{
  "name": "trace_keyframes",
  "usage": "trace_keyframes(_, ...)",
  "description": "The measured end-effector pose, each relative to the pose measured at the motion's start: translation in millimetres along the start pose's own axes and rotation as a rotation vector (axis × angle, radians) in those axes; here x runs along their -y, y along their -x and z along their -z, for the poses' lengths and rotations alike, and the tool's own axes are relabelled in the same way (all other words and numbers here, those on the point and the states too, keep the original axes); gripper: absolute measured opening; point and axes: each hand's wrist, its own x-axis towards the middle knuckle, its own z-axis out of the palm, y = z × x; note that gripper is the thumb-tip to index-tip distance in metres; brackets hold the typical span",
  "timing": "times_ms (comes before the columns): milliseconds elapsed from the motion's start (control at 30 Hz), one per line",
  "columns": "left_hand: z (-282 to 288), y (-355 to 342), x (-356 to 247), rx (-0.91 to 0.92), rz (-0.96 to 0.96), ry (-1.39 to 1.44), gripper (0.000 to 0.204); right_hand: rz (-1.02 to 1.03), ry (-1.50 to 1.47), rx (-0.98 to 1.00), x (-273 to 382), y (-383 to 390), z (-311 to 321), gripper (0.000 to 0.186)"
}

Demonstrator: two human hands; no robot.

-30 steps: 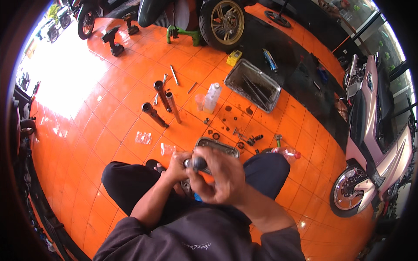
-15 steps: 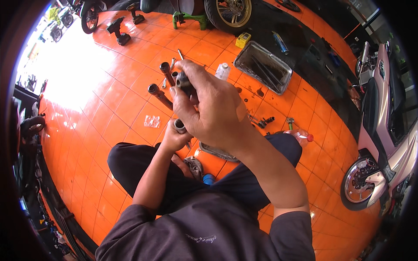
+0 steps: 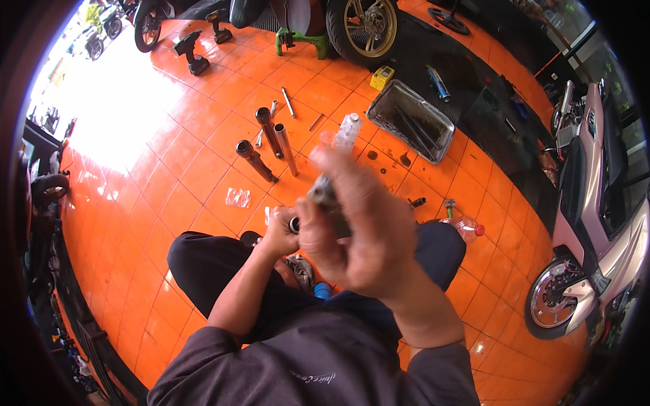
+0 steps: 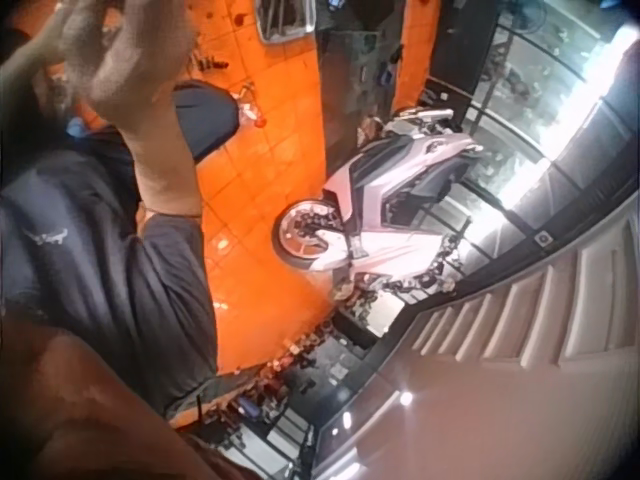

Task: The person pours green liquid from a bottle into a motorcycle fork component, cleans internal parts, and assembles a spring and damper rod into the fork tube by hand.

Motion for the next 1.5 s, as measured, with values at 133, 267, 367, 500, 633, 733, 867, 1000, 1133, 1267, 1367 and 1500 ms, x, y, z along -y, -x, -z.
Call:
trace_keyframes(133, -5.2, 2.3, 5.0, -0.007, 0.027, -0.063, 0.027, -0.006, 0.043, 0.09, -8.4, 12.4, -2.2, 0.043)
trace_keyframes(267, 0.6, 0.3, 0.0, 0.023, 0.027, -0.04, 0.019, 0.07, 0.054, 0.124, -2.9, 15.6, -0.9, 0.044)
trace_keyframes(367, -2.6, 9.5, 2.4, 0.035, 0.086, -0.066, 0.016, 0.053, 0.023, 0.105, -6.9, 20.9, -3.7, 0.044)
trace_keyframes(500, -6.8, 6.1, 4.5, -0.009, 0.024, 0.031, 0.024, 0.073, 0.015, 0.028, -9.0, 30.0, -5.1, 0.043)
trace_keyframes(633, -3.8, 10.4, 7.5, 0.001, 0.083, -0.043, 0.027, 0.056, 0.02, 0.03, -8.9, 17.2, 2.2, 0.041)
trace_keyframes(733, -2.5, 2.6, -1.4, 0.031, 0.06, -0.047, 0.016, 0.046, -0.029, 0.101, -11.7, 26.0, -9.8, 0.041)
trace_keyframes(867, -4.0, 1.4, -5.4, -0.058, 0.107, 0.048, 0.011, 0.001, -0.025, 0.098, -15.1, 16.7, -11.4, 0.041)
trace_keyframes(1000, -5.0, -3.6, 14.2, -0.127, 0.083, 0.031, 0.019, 0.02, -0.067, 0.119, -24.7, 3.9, -13.1, 0.04)
trace_keyframes(1133, 3.9, 1.3, 13.4, -0.108, 0.253, -0.116, 0.038, -0.109, -0.117, -0.391, 9.6, -14.9, 27.6, 0.042)
trace_keyframes(1267, 24.5, -4.6, 18.3, -0.29, 0.339, -0.015, 0.038, -0.202, 0.067, -0.577, 18.9, -7.4, 63.0, 0.047)
trace_keyframes(1367, 39.4, -12.1, 9.0, -0.4, 0.297, 0.026, 0.037, -0.442, 0.033, -0.44, -31.0, 63.9, 40.4, 0.04)
trace_keyframes(1500, 43.0, -11.2, -2.0, -0.394, 0.221, 0.004, 0.036, -0.492, 0.153, 0.147, -74.8, 166.1, -60.6, 0.027)
